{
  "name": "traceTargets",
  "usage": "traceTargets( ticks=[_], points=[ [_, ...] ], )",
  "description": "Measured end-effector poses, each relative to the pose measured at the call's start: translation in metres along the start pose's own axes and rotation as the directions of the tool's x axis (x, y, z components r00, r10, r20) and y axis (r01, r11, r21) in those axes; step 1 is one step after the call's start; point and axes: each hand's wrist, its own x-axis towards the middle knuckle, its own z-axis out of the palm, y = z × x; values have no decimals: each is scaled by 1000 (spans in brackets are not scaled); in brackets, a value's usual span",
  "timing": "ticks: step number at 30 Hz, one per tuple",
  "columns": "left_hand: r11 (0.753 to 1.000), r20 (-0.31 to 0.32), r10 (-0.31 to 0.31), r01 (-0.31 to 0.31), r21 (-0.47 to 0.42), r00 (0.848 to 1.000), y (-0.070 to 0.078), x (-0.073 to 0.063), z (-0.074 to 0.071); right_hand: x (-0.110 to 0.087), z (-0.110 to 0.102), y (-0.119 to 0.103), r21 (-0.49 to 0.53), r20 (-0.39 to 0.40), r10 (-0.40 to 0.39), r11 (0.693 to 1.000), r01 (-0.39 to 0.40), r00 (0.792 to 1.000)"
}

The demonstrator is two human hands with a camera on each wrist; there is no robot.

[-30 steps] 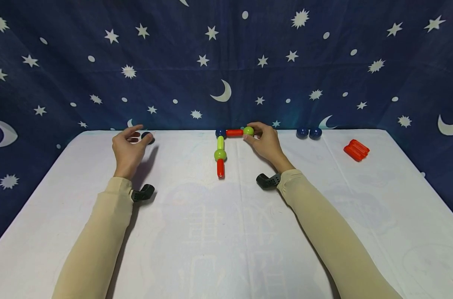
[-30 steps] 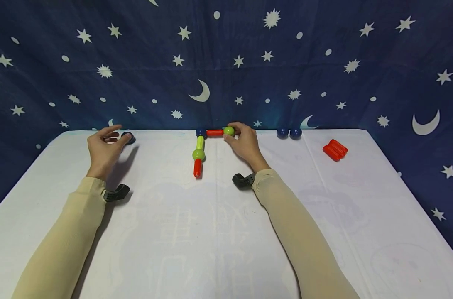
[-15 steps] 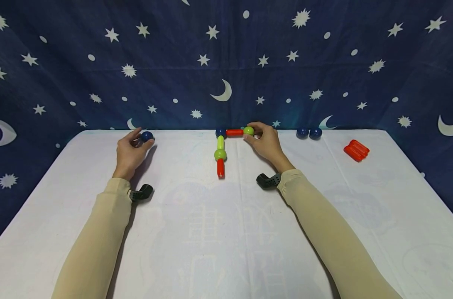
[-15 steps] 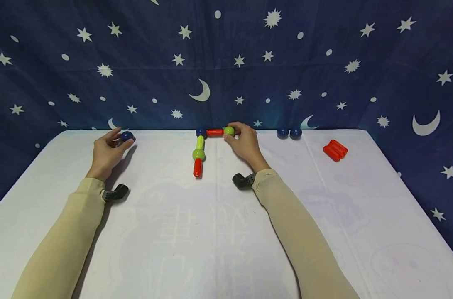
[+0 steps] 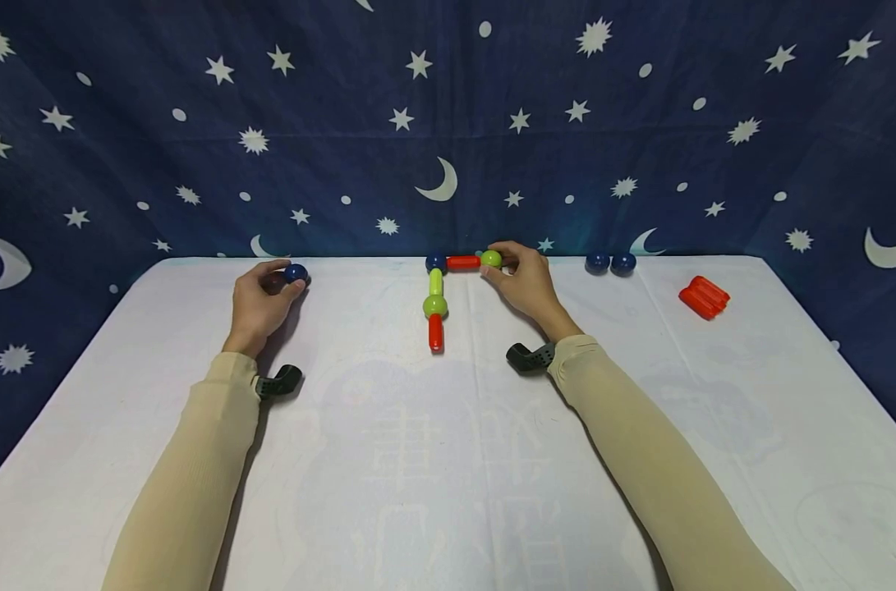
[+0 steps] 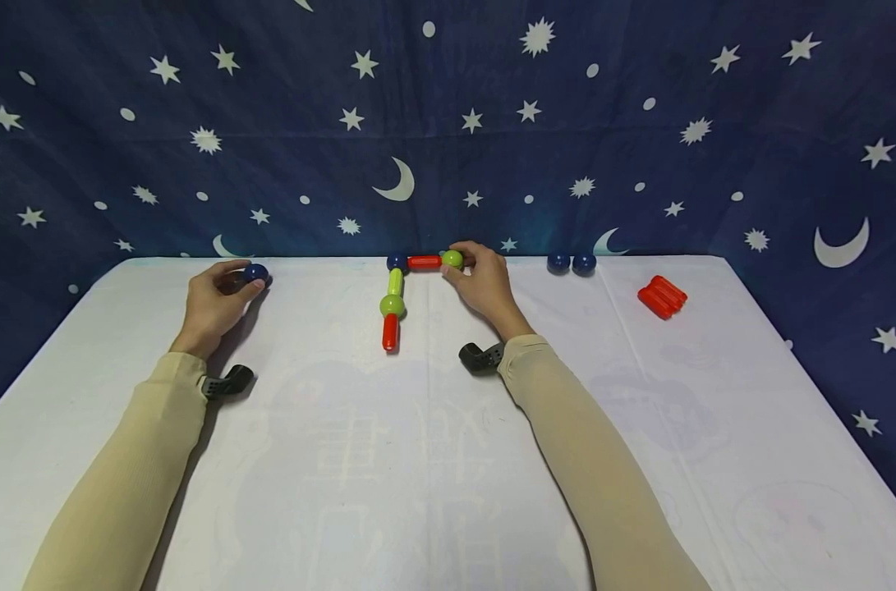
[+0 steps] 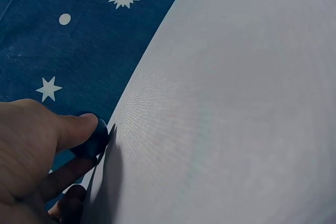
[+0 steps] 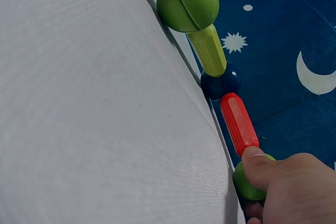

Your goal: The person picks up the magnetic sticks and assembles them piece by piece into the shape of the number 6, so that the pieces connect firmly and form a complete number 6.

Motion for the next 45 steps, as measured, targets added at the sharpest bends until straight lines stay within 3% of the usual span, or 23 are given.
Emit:
traceTargets(
  ticks=[12, 18, 24, 28, 34, 40, 43, 45],
  points=[
    [997, 3, 44, -43, -59, 999, 9, -4, 2, -1, 0, 1, -4, 2, -4, 1000, 4, 1000],
    [986, 115, 96, -78, -147, 989, 26, -8, 5, 0, 0, 1, -8, 0, -6, 1000, 6, 1000],
    [975, 246, 165, -121, -185, 955, 41, -14, 9, 0, 0, 2, -6, -3, -12, 1000, 12, 1000],
    [966, 357, 230, -170, -194, 905, 49, -17, 14, 0, 0, 1, -6, -1, -10, 1000, 10, 1000],
    [948, 519, 302, -193, -254, 800, 62, -25, 21, 0, -1, 0, -6, 2, -10, 1000, 10, 1000],
    [932, 641, 354, -199, -303, 681, 72, -33, 30, 0, -1, 0, 0, -1, -13, 1000, 13, 1000],
    [926, 698, 372, -194, -324, 612, 73, -36, 34, 0, -1, 0, -2, -1, -9, 1000, 9, 1000],
    [923, 738, 380, -179, -340, 558, 74, -38, 37, 0, -1, 0, 0, -2, -9, 1000, 9, 1000]
  ],
)
